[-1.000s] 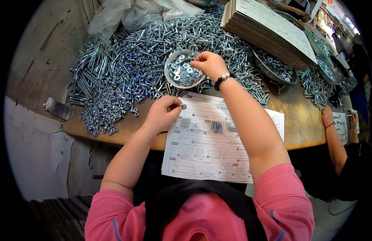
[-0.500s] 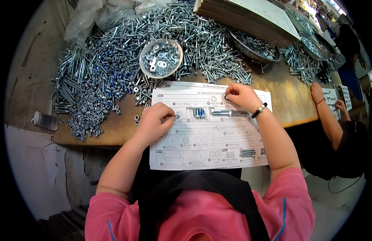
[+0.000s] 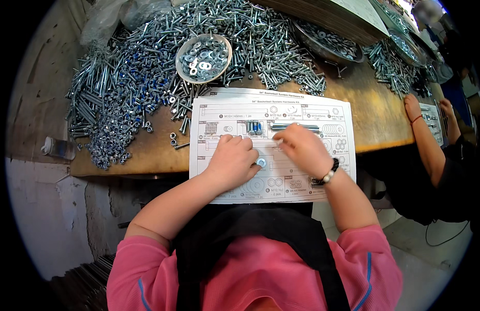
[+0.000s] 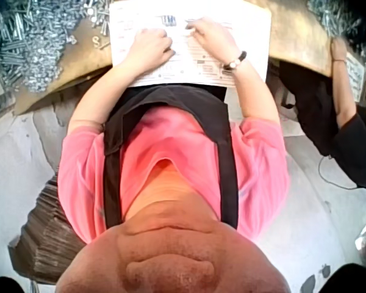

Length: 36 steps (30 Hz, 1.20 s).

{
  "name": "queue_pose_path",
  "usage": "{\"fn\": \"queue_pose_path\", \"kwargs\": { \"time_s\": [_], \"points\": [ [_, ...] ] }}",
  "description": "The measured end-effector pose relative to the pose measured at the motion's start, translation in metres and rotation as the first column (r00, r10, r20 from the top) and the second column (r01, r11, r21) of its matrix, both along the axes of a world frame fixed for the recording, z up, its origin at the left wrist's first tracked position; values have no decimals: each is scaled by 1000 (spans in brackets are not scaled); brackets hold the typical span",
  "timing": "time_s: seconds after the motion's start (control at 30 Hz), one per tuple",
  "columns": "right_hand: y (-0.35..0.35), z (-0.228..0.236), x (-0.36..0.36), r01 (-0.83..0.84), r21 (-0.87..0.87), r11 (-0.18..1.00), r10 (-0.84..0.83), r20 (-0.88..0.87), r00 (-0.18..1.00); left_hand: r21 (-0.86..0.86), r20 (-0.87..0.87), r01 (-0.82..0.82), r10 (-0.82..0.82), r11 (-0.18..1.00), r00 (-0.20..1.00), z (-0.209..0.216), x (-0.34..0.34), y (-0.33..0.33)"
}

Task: The person sorts metal fasteners from a large pile on a table and places them onto a printed instruction sheet. They pick up bolts, nuts, and washers one at a time, align them with diagrams on the sheet, and occasionally adjust the sheet's position. The task continues throughout the clip with repeated pick-and-place actions.

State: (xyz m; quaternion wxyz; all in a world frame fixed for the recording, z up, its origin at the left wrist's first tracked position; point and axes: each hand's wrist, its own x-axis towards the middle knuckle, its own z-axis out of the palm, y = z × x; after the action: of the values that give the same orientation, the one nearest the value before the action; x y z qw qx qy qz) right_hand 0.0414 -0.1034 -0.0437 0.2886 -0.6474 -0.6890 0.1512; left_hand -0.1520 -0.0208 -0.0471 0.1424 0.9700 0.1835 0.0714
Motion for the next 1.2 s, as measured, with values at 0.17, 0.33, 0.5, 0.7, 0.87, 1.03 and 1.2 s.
{"fn": "queue_pose_path", "kwargs": {
  "time_s": [0.17, 0.33, 0.5, 0.7, 0.87, 1.03, 1.2],
  "points": [
    [-23, -2, -26, -74, -83, 994, 81, 85, 993, 27, 102, -95, 92, 995, 991, -3, -12, -2],
    [-27, -2, -34, -92, -120, 989, 110, 152, 982, 89, 131, 20, -31, 996, 991, -15, -35, -10],
    [-25, -4, -38, -92, -98, 991, 108, 182, 977, 82, 111, -3, -6, 997, 994, -13, -38, -11],
    [-24, 10, -37, -40, -73, 996, 49, 120, 992, -85, 212, -60, 77, 995, 974, -8, -47, -4],
    [-4, 18, -40, -76, -15, 997, 77, 47, 996, -144, 375, -463, 482, 874, 792, -8, -103, 51],
    [16, 22, -53, -151, 28, 988, 152, -5, 988, 335, 332, -852, 796, 402, 506, -47, -216, 109],
    [33, 22, -72, -207, -4, 978, 207, -30, 978, 263, 222, -906, 893, 333, 393, -55, -248, 103]
  ]
}}
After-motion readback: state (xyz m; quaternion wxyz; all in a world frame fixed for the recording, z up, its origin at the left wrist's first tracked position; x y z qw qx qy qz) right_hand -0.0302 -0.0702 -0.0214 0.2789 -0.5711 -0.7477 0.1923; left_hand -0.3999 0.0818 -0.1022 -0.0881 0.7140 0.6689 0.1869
